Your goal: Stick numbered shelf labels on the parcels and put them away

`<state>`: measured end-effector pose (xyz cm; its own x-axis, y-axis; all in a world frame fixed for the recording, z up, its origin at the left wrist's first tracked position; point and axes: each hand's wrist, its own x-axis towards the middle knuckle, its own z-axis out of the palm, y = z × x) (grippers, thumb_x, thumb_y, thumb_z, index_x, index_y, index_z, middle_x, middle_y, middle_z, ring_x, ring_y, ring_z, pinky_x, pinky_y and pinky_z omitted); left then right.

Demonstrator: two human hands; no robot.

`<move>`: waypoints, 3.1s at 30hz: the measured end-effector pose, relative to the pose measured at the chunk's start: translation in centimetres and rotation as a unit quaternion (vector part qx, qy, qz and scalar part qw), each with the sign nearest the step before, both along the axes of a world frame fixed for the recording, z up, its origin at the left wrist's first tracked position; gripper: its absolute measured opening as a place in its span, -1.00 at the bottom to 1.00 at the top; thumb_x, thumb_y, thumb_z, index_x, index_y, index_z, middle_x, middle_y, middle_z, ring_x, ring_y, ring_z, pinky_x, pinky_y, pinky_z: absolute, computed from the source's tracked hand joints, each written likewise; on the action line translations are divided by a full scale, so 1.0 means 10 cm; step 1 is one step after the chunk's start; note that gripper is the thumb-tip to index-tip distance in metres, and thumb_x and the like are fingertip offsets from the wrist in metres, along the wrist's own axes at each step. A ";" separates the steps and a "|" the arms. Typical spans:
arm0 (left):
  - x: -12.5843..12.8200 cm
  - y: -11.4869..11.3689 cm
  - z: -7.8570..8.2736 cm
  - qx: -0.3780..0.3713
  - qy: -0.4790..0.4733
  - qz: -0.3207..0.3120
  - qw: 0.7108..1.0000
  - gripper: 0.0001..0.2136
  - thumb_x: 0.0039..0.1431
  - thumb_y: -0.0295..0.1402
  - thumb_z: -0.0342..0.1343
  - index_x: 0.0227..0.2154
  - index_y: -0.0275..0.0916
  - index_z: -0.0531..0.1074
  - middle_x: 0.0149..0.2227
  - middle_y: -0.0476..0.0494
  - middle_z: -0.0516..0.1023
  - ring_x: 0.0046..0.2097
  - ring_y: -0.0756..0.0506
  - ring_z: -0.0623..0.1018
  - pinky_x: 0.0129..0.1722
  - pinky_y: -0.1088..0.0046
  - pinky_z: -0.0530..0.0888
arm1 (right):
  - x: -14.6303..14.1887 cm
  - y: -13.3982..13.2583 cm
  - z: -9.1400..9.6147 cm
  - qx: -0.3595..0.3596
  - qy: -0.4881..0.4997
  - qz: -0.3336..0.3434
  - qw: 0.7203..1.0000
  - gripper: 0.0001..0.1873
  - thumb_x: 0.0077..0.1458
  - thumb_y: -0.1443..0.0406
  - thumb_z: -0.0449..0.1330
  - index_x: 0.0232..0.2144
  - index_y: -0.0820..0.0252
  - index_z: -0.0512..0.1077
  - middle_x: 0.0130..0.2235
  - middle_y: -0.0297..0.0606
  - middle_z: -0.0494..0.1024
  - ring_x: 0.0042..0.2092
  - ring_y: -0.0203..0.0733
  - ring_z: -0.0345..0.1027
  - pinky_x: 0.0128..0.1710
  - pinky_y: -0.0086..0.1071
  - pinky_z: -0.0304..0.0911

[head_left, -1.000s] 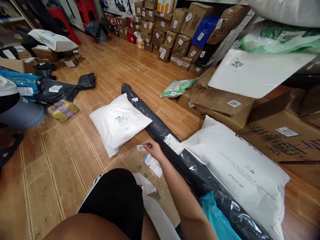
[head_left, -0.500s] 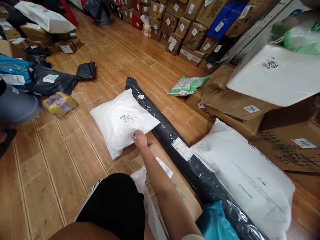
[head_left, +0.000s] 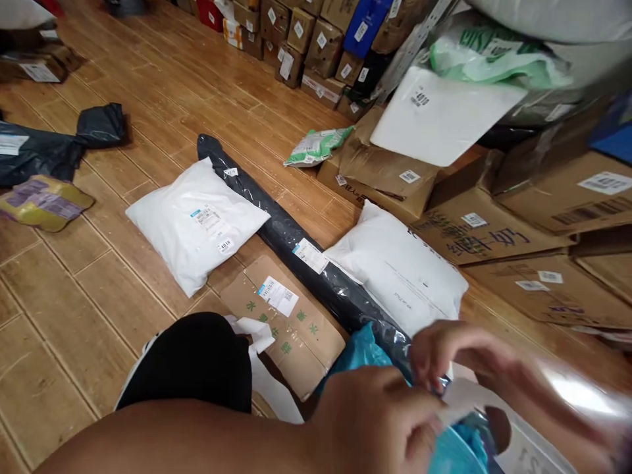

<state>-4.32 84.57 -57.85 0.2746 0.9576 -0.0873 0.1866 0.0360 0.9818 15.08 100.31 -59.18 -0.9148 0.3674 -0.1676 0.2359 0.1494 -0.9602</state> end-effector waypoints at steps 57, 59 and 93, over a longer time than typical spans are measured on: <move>0.97 -0.69 -0.80 -0.393 0.012 -0.107 0.913 -0.56 0.00 0.09 0.05 -0.63 -0.17 0.13 -0.64 0.12 0.02 -0.54 0.03 0.02 -0.55 0.44 -0.03 | 0.69 -0.51 -0.94 -0.010 -0.057 -0.441 0.896 -0.63 -0.02 0.04 0.26 -0.32 0.24 0.54 -0.44 -0.27 0.55 -0.46 -0.31 0.35 -0.52 -0.45 0.25; 0.97 -0.67 -0.78 -0.403 0.007 -0.104 0.909 -0.57 -0.01 0.06 0.05 -0.64 -0.17 0.11 -0.65 0.13 0.03 -0.55 0.03 0.03 -0.54 0.44 -0.02 | 0.66 -0.51 -1.07 -0.060 -0.049 -0.437 0.896 -0.65 -0.07 0.04 0.30 -0.36 0.21 0.54 -0.46 -0.31 0.55 -0.47 -0.32 0.36 -0.48 -0.45 0.28; 0.84 -0.68 -0.45 -0.422 0.056 -0.133 0.895 -0.71 -0.01 -0.12 0.16 -0.63 -0.22 0.36 -0.62 0.05 0.29 -0.53 -0.01 0.30 -0.53 0.46 0.15 | -0.18 -1.49 -3.08 -0.014 -0.274 -0.191 0.942 -0.85 -0.21 0.47 0.30 -0.49 0.23 0.48 -0.41 -0.35 0.51 -0.34 -0.29 0.32 -0.27 -0.43 0.19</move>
